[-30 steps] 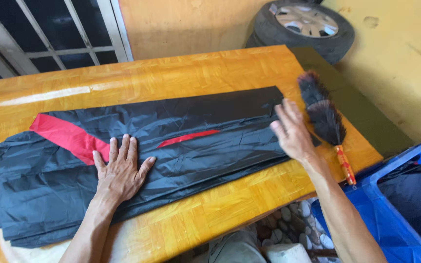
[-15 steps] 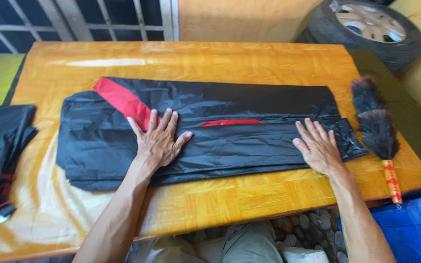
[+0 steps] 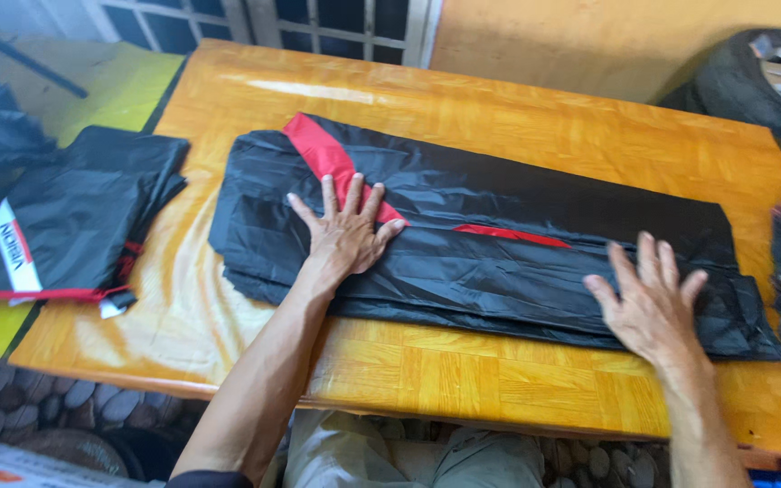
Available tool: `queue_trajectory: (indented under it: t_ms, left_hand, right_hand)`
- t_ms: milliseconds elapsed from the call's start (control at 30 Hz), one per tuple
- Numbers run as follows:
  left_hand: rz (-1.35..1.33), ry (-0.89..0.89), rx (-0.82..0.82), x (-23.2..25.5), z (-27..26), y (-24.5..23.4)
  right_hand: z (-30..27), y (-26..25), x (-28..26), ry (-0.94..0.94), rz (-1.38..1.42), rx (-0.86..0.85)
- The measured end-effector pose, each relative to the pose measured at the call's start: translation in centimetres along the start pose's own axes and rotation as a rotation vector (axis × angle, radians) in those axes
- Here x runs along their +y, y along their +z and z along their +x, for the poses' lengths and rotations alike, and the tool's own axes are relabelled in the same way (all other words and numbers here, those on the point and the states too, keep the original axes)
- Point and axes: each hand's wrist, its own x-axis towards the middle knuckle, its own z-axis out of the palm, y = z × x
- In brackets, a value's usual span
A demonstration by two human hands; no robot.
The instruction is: The person folds a black and red textile item by flattening it on a table, folding it into a long strip, and then rolling it into a compact bundle.
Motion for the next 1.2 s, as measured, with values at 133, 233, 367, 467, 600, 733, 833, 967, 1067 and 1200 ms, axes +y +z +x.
queue_trajectory:
  t_ms: [133, 233, 367, 467, 600, 733, 833, 967, 1067, 1200]
  left_hand:
    - [0.035, -0.005, -0.018, 0.0, -0.3, -0.3]
    - [-0.015, 0.019, -0.021, 0.3, -0.9, -1.4]
    - [-0.029, 0.011, -0.043, 0.0, -0.7, -1.3]
    - [-0.038, 0.025, -0.044, -0.2, -1.0, -1.0]
    - [0.019, 0.052, 0.051, -0.9, -1.0, 0.4]
    - [0.109, -0.015, 0.078, -1.9, -4.5, -1.2]
    - [0.098, -0.056, 0.114, -3.1, -4.7, -1.7]
    - [-0.010, -0.011, 0.024, -4.2, -3.8, -1.4]
    - [-0.081, 0.194, 0.134, -4.7, -4.0, -0.6]
    - [-0.277, 0.646, 0.220, -3.4, -6.4, 0.3]
  right_hand:
    - [2.5, -1.0, -7.9, -0.250, -0.018, 0.158]
    - [3.3, -0.5, -11.4, -0.370, 0.131, 0.060]
    - [3.5, 0.6, -12.2, -0.322, 0.143, -0.088]
    - [3.3, 0.5, -12.3, -0.293, 0.143, -0.127]
    - [3.5, 0.5, -12.2, -0.264, 0.108, -0.152]
    - [3.5, 0.5, -12.3, -0.251, 0.119, -0.161]
    - [3.6, 0.3, -12.4, -0.254, 0.105, -0.159]
    - [3.3, 0.0, -12.6, -0.269, 0.115, -0.146]
    - [3.8, 0.3, -12.1, -0.286, 0.141, -0.131]
    - [3.6, 0.5, -11.0, -0.318, 0.321, -0.107]
